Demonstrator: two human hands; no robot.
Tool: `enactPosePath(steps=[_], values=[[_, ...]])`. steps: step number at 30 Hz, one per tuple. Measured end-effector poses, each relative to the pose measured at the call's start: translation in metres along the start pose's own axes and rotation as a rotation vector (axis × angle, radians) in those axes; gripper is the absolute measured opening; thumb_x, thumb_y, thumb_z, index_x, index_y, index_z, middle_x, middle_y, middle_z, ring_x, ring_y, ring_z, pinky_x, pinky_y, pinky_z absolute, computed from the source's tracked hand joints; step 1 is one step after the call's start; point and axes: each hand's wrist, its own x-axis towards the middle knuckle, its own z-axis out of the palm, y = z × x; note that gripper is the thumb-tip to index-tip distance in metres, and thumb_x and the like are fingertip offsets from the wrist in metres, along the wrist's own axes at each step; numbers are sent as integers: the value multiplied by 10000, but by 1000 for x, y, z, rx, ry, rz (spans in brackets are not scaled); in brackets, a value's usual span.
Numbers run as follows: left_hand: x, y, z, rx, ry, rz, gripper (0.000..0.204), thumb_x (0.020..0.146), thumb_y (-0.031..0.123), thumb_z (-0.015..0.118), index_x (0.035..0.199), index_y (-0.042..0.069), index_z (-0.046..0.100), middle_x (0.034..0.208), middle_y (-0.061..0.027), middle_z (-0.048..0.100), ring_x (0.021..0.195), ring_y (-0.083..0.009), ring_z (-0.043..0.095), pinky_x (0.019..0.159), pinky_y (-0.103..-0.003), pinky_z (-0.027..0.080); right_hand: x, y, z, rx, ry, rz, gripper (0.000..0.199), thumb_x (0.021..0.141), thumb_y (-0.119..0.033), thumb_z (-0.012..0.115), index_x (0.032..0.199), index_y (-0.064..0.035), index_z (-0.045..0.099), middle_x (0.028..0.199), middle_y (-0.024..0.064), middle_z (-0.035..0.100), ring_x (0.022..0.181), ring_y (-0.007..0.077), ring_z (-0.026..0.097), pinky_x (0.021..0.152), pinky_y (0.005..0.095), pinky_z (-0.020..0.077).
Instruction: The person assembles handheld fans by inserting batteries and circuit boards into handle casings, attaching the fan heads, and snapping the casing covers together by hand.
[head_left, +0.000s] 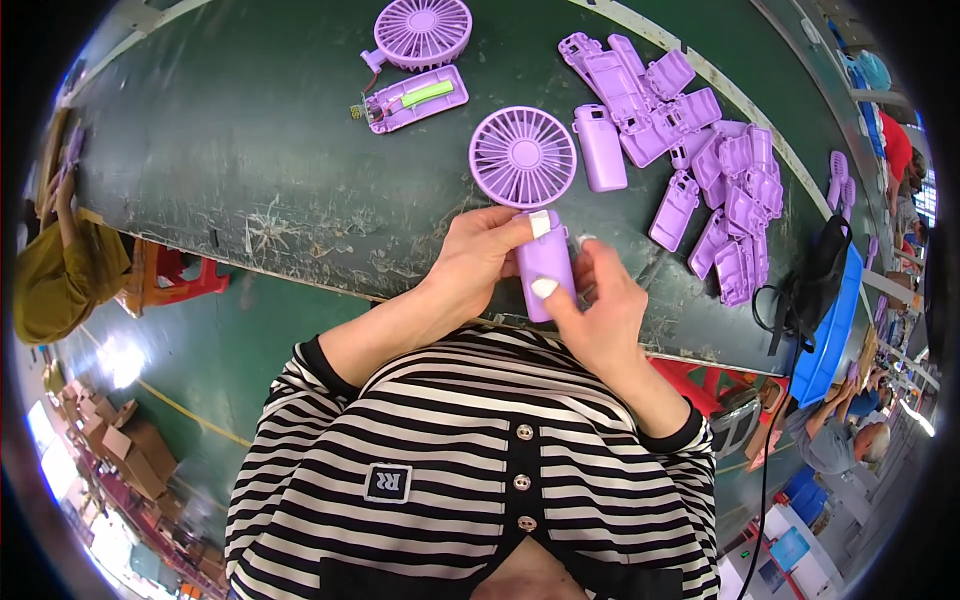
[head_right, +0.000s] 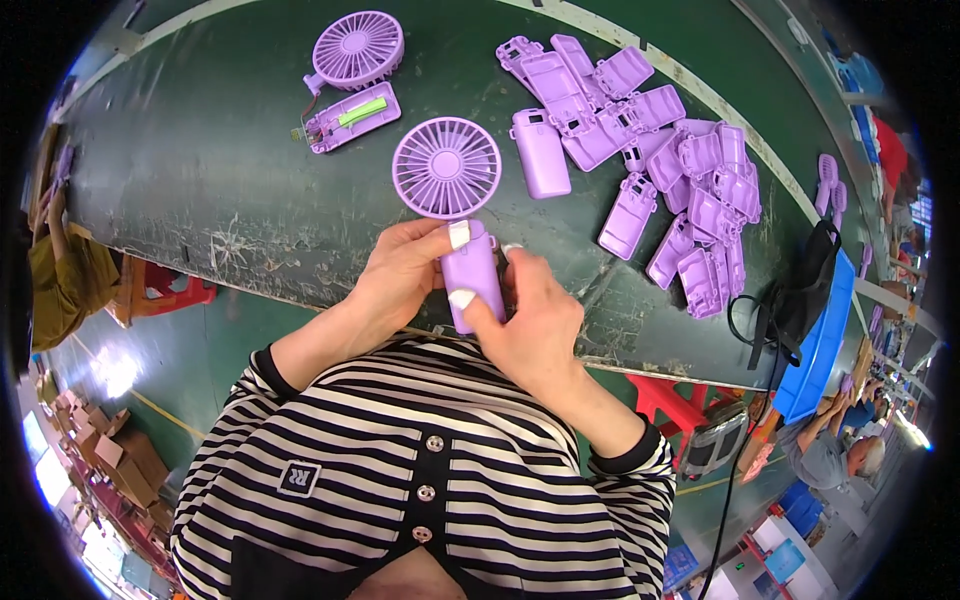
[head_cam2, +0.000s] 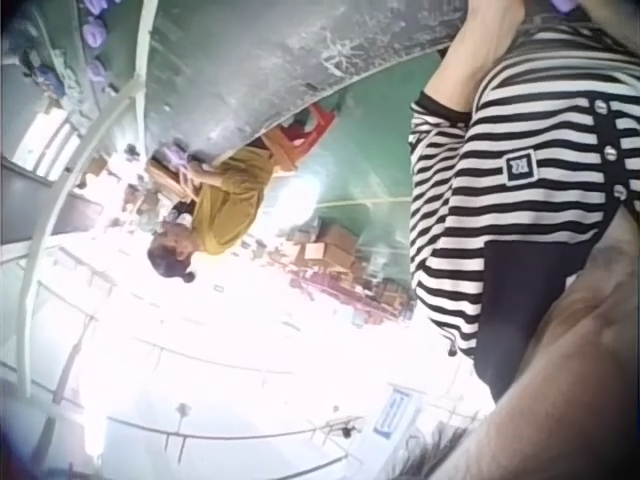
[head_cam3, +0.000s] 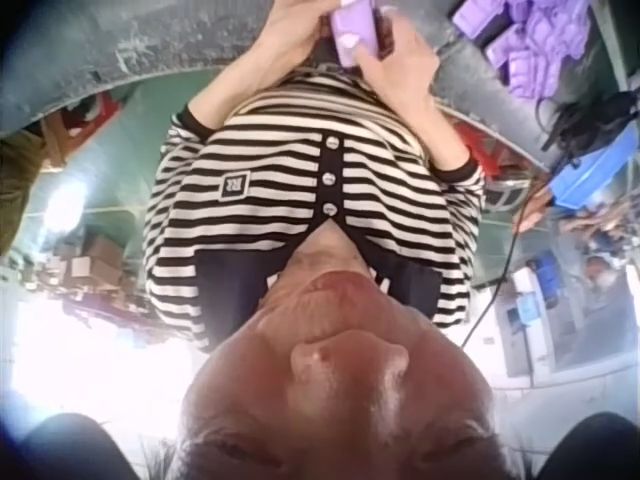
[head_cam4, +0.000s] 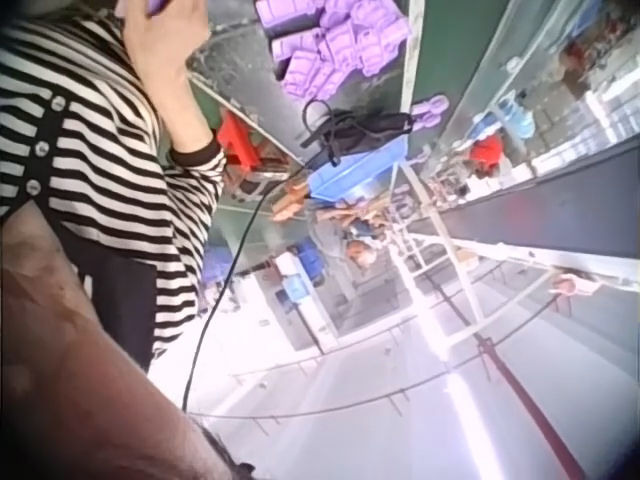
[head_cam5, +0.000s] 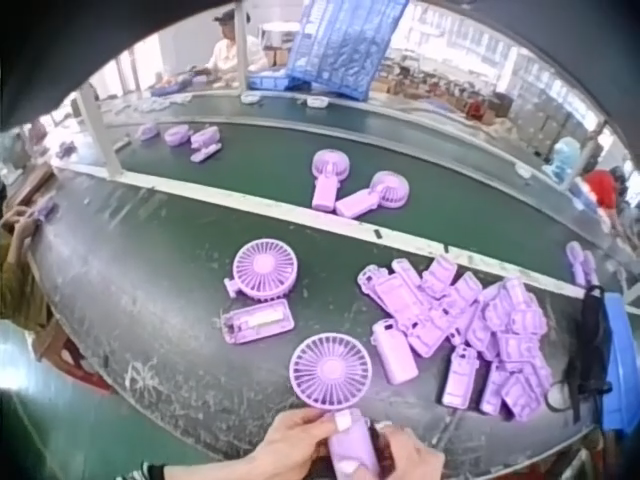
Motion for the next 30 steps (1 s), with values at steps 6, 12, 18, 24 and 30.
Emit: enactPosePath(steps=[6,12,18,24,30], values=[[-4,4,3,55,-59,110,264,837,172,585,1015,-23,581,926,-97,616,841,-147,581,750,-285,465,13,21,4,638,-385,269,323,825,-172,607,1036,53,509,847,91,613,693,154,601,656,262,488],[-5,3,3,41,-126,141,302,841,156,582,1069,-41,554,998,-142,618,919,-190,592,845,-319,463,13,16,5,859,-423,310,307,833,-165,582,1047,43,508,886,127,618,758,210,637,679,301,523],[-4,1,5,-1,-171,149,335,827,146,600,1111,-23,541,1036,-150,607,946,-199,590,824,-323,484,13,8,4,912,-369,371,325,794,-126,624,1047,43,510,874,112,615,728,189,632,655,284,518],[-7,-4,10,73,-250,230,412,787,75,622,1169,-16,500,1077,-162,592,956,-202,592,837,-322,481,9,12,9,925,-283,332,327,761,-68,610,1054,39,514,874,87,606,692,156,610,631,279,519],[1,-12,5,68,-201,277,413,763,17,613,1157,-30,499,1067,-151,597,939,-186,595,830,-304,475,13,11,12,884,-242,328,323,746,-36,573,1054,44,516,868,88,602,698,150,604,602,281,528]])
